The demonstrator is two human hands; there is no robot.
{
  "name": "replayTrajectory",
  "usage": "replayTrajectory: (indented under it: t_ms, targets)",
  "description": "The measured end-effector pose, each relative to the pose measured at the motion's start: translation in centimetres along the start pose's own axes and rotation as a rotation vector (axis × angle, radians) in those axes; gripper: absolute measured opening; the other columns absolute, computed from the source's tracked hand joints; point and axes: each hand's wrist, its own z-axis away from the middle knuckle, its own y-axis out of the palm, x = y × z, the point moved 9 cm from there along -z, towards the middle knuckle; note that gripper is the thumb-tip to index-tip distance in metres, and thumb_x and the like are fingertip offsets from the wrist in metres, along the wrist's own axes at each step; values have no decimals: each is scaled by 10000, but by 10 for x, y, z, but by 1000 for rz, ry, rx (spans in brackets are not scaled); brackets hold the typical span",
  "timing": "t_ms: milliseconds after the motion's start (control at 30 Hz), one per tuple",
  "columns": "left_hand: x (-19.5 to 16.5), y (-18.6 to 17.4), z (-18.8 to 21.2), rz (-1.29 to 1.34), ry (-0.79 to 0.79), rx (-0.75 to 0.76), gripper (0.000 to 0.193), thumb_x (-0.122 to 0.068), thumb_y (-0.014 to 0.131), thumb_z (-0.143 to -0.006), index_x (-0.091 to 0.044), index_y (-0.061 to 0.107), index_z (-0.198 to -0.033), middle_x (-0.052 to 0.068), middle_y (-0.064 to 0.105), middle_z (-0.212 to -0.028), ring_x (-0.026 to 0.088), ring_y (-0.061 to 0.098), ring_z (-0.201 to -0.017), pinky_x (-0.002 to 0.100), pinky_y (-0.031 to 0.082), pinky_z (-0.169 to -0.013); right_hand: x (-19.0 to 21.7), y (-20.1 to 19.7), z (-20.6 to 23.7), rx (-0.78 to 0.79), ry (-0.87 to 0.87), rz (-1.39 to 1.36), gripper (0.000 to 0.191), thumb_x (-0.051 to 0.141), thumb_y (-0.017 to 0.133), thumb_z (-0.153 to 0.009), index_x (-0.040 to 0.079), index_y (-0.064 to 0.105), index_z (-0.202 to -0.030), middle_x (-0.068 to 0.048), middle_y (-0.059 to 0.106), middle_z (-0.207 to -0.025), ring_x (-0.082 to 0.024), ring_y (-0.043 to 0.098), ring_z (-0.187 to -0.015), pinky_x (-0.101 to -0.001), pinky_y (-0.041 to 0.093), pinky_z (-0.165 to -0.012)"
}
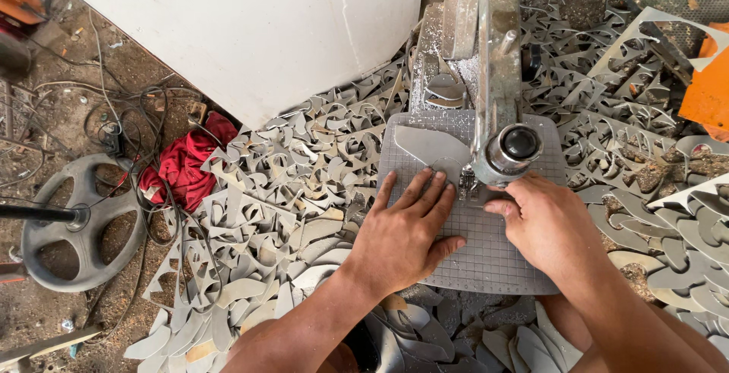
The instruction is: The person uses a sewing machine to stitch curved gray shoe parts. They guide each piece under the needle, sew along the edge, and then remove the finished part to place it aside.
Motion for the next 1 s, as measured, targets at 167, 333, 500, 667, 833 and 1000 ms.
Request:
replayTrajectory:
  t_ms: [167,333,500,667,833,1000]
  targets:
    - [1,0,-2,-8,-2,-2,699,-547,580,-969,-19,561,-1426,174,551,-1500,313,444,-1458,635,281,-1190,-8,5,-3,64,79,57,139,146,742,-843,32,737,-922,-134,749,-947,-343,726,-836,-455,572,-754]
    - [3,0,-3,-12,0,-1,700,-546,581,-966,-20,562,-1427,168,552,-1504,306,444,-1460,631,284,-1190,-9,5,-4,70,90,70,149,172,746,-852,33,740,-905,-143,743,-904,-349,720,-800,-461,565,-740]
    - [3,-1,-4,-13,0,-3,702,-540,590,-960,-13,563,-1422,172,551,-1505,307,446,-1462,624,288,-1193,-7,2,-7,35,51,63,145,152,743,-845,43,750,-939,-156,741,-903,-365,715,-804,-473,560,-741]
    - [5,-2,-4,-12,-4,-2,698,-537,593,-959,-9,567,-1415,175,550,-1502,308,447,-1454,626,294,-1181,-9,3,-10,44,57,53,131,131,728,-850,69,758,-961,-147,753,-914,-350,730,-823,-464,571,-754]
    - [6,-1,-4,-18,-4,-7,698,-541,591,-962,-13,567,-1419,166,559,-1498,300,463,-1452,625,297,-1190,-7,0,-11,23,62,51,114,130,731,-856,73,766,-948,-152,751,-914,-355,725,-807,-465,566,-735]
    - [8,1,-5,-21,-2,-11,690,-540,579,-968,-17,571,-1419,162,567,-1491,301,471,-1442,625,296,-1192,-5,-2,-13,17,40,45,107,111,715,-861,86,788,-934,-149,753,-910,-360,720,-804,-467,561,-724]
